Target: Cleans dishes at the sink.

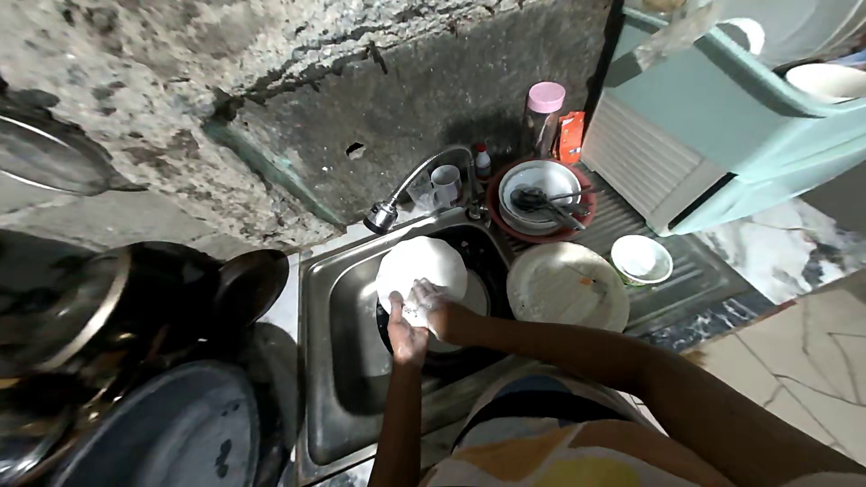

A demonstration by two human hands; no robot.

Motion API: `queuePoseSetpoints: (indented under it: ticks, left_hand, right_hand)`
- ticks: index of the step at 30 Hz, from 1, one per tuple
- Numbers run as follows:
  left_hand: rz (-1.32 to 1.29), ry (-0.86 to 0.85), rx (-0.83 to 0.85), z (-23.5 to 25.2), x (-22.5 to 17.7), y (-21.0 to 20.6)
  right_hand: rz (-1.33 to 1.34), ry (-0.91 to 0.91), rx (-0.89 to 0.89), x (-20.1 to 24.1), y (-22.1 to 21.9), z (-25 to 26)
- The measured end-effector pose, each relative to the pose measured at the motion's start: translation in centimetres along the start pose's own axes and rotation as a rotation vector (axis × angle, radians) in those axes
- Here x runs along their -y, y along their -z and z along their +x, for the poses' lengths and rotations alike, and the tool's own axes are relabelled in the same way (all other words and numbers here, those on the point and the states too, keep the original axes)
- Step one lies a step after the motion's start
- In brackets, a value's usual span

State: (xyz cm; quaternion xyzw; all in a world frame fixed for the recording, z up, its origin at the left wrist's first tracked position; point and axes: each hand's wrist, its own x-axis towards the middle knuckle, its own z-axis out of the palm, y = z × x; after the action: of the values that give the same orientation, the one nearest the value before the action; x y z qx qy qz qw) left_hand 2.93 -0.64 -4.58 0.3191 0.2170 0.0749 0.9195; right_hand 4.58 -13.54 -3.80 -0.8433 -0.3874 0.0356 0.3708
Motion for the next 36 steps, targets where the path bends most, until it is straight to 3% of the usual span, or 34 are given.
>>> queuePoseSetpoints:
  ticks: [2,5,9,11,15,18,21,25,28,31,34,36]
  left_hand:
    - [0.032,-0.025,-0.018,0.2,0.0,0.3]
    - [0.099,-0.057,-0.102,0.3,-0.4,1.0]
    - [0.203,0.024,-0.086,-0.9,-0.2,0.5]
    - [0.213,0.070,-0.038,-1.6,0.2,-0.2]
    - [0.234,0.044,0.075,-1.0,0.1,-0.7]
    - [0.259,-0.037,-0.009,0.1,-1.0,0.9]
    - [0.281,-0.041,-0.101,0.2,-1.7,2.5]
    - [0.316,0.048,0.021,-1.0,-0.7,1.9]
    - [0.309,0.081,0.134,-1.5,-0.2,0.7]
    - [0.358,-0.001,0.138,-0.8,-0.8,0.8]
    - [0.358,-0.054,-0.089,-0.1,-2.0,1.3]
    - [0.354,-0.039,-0.131,0.2,-2.4,2.0]
  right_hand:
    - [0.020,0.066,0.078,-1.7,0.5,0.5]
    - [-0.051,-0.023,0.101,-2.7,4.4,1.3]
    - [-0.251,-0.136,-0.209,-3.9,6.4,4.7]
    - [-0.228,-0.136,-0.261,-2.5,5.7,5.0]
    - [-0.033,0.139,-0.189,1.4,3.4,2.7]
    - [-0.100,0.284,-0.112,-0.8,1.4,0.8]
    - [-0.204,0.127,-0.025,-4.3,2.0,0.4]
    - [-0.193,-0.129,-0.082,-3.3,4.6,2.7]
    - [-0.101,-0.007,-0.117,-1.0,3.4,2.9]
    - [-0.063,0.136,0.047,-0.2,1.5,1.4]
    - [-0.090,0.148,0.172,-1.8,2.1,-0.3]
    - [-0.175,0.108,0.088,-4.3,3.0,-0.2]
